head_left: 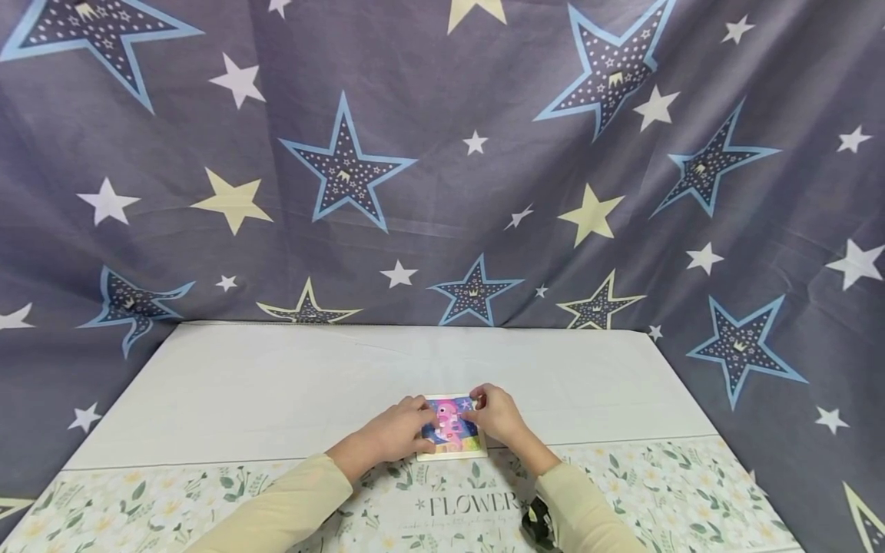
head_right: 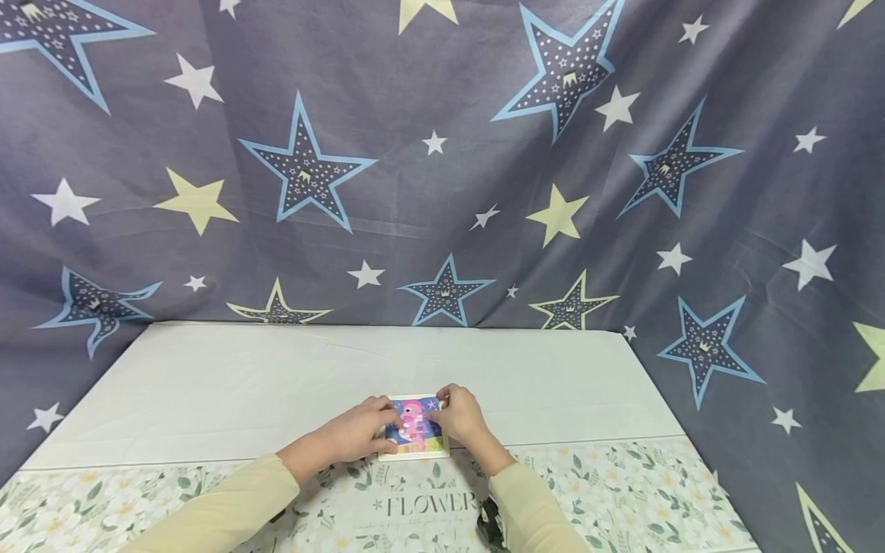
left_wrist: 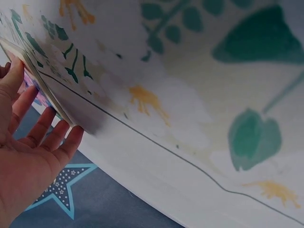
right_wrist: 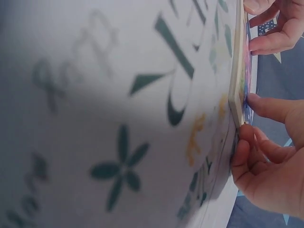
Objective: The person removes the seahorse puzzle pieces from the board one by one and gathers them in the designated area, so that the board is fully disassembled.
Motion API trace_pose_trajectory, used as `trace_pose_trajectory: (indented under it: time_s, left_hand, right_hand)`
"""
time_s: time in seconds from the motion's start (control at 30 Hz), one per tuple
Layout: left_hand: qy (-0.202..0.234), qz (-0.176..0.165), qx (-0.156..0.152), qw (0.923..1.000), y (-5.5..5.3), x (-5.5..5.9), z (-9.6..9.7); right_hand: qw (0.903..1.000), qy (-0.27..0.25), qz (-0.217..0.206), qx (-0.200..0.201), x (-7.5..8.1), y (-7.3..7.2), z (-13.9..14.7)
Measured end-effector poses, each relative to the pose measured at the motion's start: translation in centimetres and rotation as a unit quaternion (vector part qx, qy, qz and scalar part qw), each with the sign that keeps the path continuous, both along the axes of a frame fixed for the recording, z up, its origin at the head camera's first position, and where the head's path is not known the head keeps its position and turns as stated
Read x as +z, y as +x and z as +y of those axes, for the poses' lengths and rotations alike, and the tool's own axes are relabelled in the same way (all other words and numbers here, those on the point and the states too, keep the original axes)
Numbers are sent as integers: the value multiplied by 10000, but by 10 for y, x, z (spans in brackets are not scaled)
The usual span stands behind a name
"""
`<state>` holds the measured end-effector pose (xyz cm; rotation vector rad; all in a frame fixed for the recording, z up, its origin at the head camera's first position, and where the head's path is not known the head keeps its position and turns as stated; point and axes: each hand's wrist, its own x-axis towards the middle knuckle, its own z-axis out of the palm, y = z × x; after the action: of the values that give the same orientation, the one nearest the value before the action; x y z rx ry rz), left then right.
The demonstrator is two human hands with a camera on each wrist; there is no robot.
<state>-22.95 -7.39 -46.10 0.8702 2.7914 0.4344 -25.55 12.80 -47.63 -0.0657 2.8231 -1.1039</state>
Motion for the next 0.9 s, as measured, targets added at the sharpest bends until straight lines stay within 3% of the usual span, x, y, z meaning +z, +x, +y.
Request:
trace_pose_trajectory:
  time_s: [0.9]
  left_hand:
    - [-161,106,-25,9998,-3,-5,-1]
  right_hand:
    - [9989,-459,-63,-99,1,2,-3]
